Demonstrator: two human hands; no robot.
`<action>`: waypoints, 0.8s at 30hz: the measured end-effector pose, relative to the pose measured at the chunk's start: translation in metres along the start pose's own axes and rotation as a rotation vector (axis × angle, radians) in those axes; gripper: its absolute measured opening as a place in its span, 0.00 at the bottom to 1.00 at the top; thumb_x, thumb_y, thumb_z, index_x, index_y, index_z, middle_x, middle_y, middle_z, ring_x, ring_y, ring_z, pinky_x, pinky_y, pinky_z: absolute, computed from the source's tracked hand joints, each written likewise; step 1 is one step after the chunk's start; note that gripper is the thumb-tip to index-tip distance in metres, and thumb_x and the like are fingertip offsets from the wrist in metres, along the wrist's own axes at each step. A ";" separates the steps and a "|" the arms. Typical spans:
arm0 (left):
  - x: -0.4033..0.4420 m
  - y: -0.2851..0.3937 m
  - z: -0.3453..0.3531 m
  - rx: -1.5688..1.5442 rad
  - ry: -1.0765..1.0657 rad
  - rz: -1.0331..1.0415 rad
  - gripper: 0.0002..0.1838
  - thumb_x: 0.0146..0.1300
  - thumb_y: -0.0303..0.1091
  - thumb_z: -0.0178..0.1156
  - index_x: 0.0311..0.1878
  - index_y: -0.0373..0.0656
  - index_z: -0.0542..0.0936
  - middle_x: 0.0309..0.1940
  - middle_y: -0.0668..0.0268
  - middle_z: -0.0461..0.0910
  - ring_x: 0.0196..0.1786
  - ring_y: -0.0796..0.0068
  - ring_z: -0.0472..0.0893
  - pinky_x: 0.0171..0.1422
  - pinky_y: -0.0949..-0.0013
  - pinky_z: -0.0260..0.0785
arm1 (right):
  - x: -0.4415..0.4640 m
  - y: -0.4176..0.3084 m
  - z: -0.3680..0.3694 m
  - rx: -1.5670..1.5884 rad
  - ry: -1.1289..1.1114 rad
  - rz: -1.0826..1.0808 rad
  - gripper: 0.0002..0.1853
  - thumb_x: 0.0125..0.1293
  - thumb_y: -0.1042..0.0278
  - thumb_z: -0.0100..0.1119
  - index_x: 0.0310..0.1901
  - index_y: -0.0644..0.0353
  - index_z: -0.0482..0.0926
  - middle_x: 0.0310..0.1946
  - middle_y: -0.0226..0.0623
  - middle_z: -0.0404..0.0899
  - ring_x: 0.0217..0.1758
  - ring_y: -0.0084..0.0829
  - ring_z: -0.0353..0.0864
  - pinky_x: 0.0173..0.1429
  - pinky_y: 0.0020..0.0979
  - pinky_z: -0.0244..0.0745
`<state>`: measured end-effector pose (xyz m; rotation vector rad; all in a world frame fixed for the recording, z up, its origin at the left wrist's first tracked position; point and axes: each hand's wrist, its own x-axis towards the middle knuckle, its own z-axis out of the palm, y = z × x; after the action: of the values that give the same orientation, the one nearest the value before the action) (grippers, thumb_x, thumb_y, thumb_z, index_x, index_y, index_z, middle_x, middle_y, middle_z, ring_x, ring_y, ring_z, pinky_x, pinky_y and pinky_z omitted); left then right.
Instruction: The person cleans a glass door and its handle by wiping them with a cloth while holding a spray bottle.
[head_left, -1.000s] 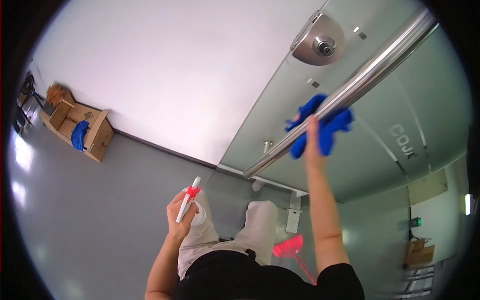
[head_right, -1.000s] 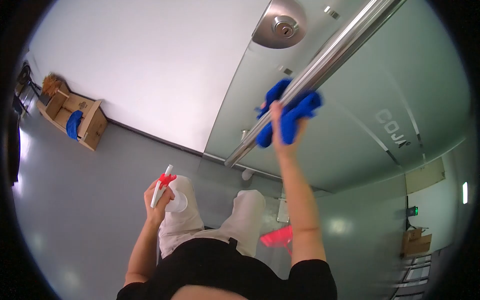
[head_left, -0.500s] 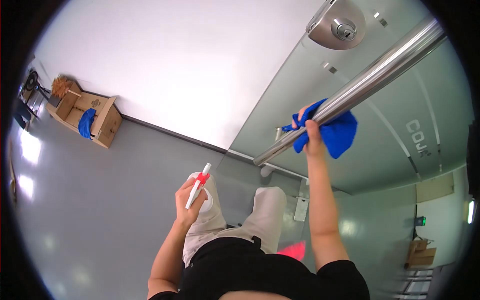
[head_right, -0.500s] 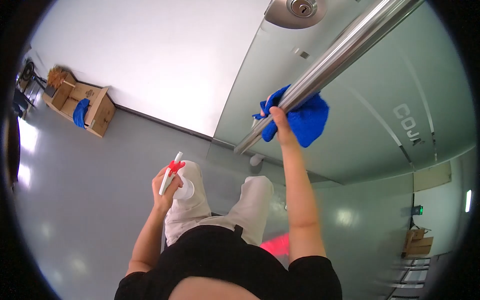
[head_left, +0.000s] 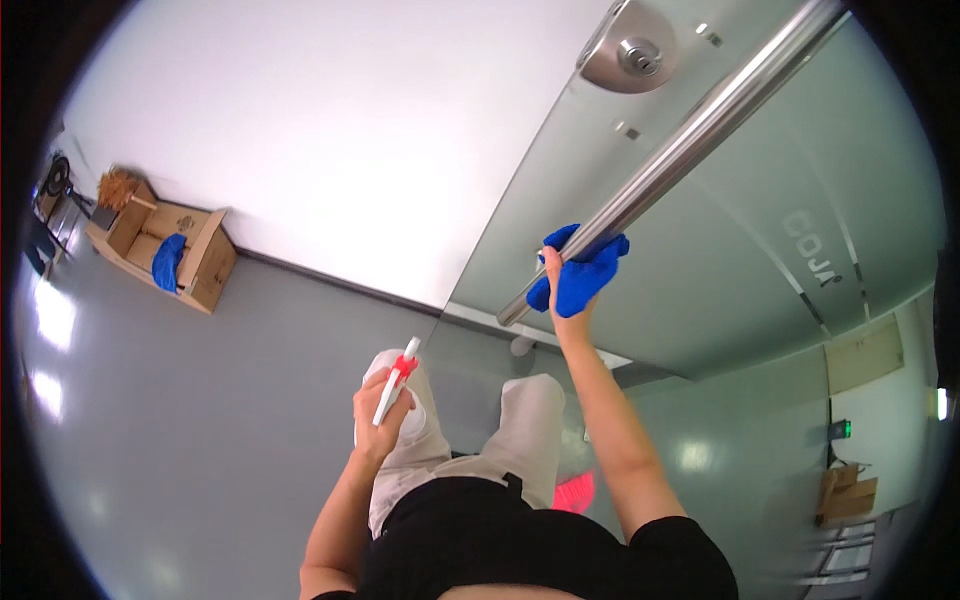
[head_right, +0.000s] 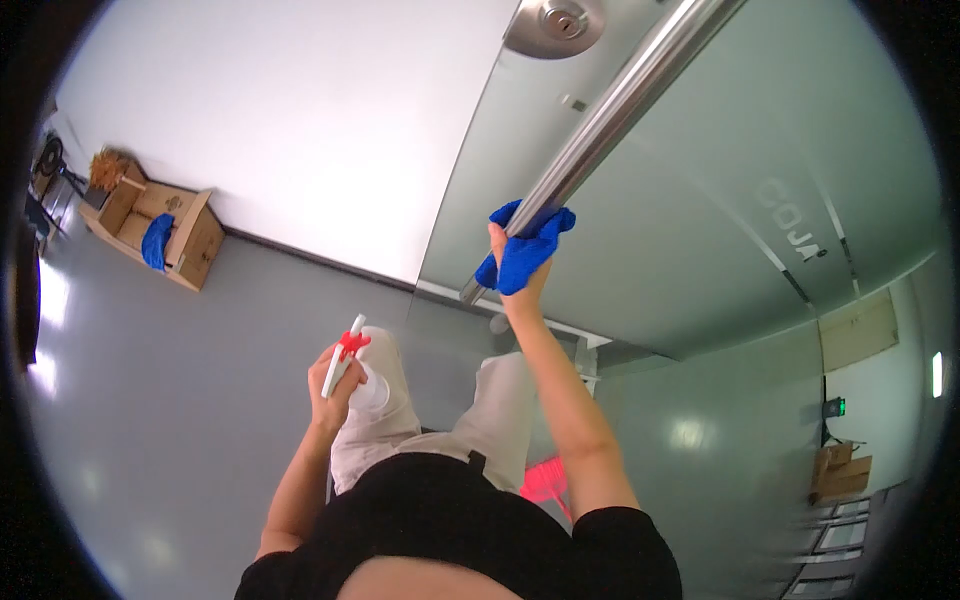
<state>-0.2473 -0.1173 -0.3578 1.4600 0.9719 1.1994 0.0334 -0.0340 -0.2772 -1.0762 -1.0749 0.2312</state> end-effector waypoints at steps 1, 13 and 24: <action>-0.002 -0.003 0.000 -0.010 0.002 -0.015 0.07 0.53 0.26 0.55 0.22 0.34 0.76 0.24 0.59 0.73 0.28 0.64 0.74 0.34 0.63 0.65 | 0.000 -0.001 0.002 -0.031 0.069 0.040 0.24 0.55 0.84 0.65 0.51 0.60 0.67 0.41 0.36 0.77 0.41 0.24 0.76 0.44 0.26 0.74; -0.001 -0.002 0.007 -0.008 0.005 -0.044 0.08 0.54 0.27 0.55 0.23 0.32 0.77 0.25 0.58 0.74 0.31 0.62 0.76 0.36 0.62 0.68 | 0.082 -0.098 0.011 -0.647 0.154 -0.797 0.49 0.54 0.71 0.71 0.73 0.64 0.51 0.73 0.57 0.47 0.74 0.53 0.55 0.75 0.49 0.51; 0.013 -0.014 0.002 0.052 -0.055 0.065 0.09 0.54 0.28 0.56 0.24 0.34 0.79 0.28 0.54 0.79 0.31 0.58 0.80 0.38 0.62 0.70 | 0.116 -0.161 0.007 -0.819 -0.047 -0.889 0.37 0.64 0.64 0.63 0.72 0.63 0.61 0.78 0.55 0.38 0.80 0.53 0.43 0.79 0.44 0.46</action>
<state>-0.2433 -0.1025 -0.3688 1.5682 0.9312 1.1819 0.0351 -0.0388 -0.0784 -1.1728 -1.6396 -0.9713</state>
